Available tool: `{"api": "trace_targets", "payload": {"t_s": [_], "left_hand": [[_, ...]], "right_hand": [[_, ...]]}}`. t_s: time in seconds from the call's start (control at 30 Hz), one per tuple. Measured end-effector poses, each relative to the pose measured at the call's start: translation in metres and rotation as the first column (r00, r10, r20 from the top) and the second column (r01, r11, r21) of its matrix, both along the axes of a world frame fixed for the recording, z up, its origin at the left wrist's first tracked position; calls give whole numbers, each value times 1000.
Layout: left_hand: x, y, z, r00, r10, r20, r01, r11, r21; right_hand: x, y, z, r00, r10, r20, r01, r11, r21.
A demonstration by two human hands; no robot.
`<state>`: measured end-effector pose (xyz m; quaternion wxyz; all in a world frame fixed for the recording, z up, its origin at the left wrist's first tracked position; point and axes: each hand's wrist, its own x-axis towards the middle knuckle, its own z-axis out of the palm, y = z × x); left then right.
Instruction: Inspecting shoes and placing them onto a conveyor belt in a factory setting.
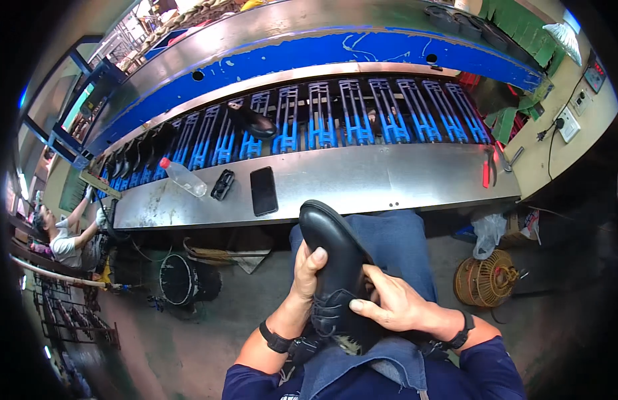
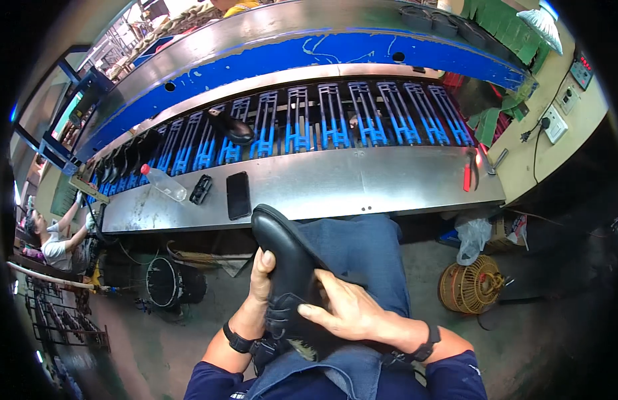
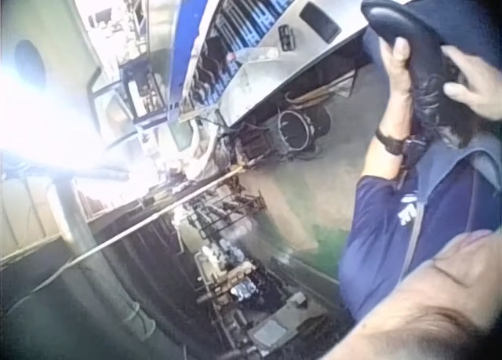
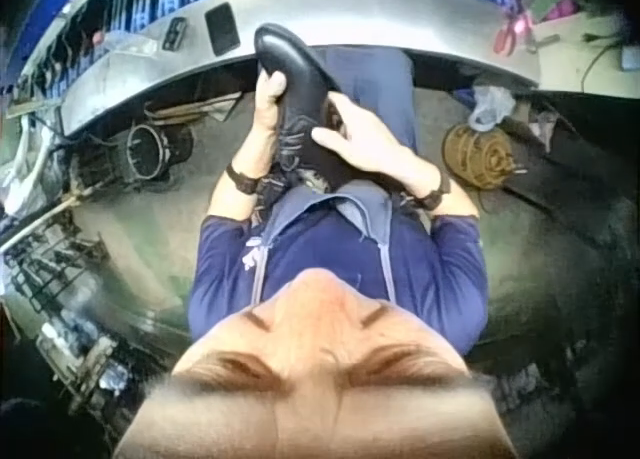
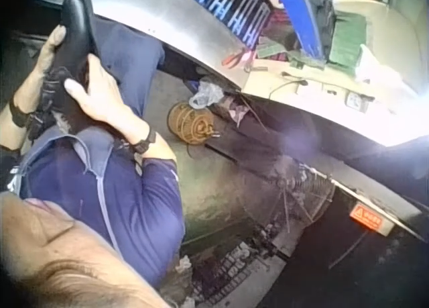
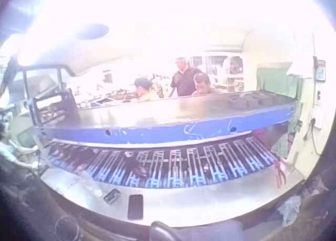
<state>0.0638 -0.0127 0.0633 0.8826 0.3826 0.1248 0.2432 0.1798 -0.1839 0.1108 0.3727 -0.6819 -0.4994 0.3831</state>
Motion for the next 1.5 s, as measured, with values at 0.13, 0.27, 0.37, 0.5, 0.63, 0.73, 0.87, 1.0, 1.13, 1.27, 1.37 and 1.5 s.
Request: {"api": "trace_targets", "payload": {"t_s": [0.13, 0.27, 0.37, 0.5, 0.63, 0.73, 0.87, 1.0, 1.13, 1.27, 1.37, 1.5], "left_hand": [[-14, 2, -18, 999, -42, 4, 42, 993, -109], [-6, -17, -17, 995, -87, -46, 83, 994, -71], [9, -22, -6, 986, -96, -137, 121, 974, 191], [18, -18, 21, 963, 227, -148, -50, 687, 725], [19, -23, 48, 956, 263, -131, -47, 576, 816], [20, -32, 60, 949, 271, -163, -38, 609, 792], [19, -41, 66, 944, 291, -154, -64, 620, 782], [16, -45, 65, 964, 225, -144, -57, 700, 712], [16, -48, 59, 961, 213, -178, -38, 737, 675], [14, -48, 53, 963, 218, -160, -64, 758, 649], [13, -46, 47, 953, 237, -188, -77, 789, 609], [16, -47, 42, 976, 207, -67, -144, 847, 512]], "right_hand": [[25, 12, 12, 967, -65, 245, -11, 955, 297], [44, 35, 16, 957, -167, 237, 97, 955, 281], [49, 46, 14, 916, -173, 362, -47, 849, 526], [54, 40, 17, 929, -118, 350, -60, 887, 458], [57, 36, 21, 965, -85, 248, -38, 891, 452], [60, 36, 23, 953, -95, 287, -110, 776, 622], [63, 36, 22, 984, 10, 177, -131, 716, 686], [65, 33, 23, 996, 57, 71, -91, 689, 719], [61, 33, 27, 995, 36, 90, -90, 693, 715], [55, 27, 33, 963, -40, 268, -163, 705, 690], [55, 16, 31, 930, 45, 365, -263, 774, 575], [58, 1, 18, 931, 292, 218, -354, 864, 359]]}}
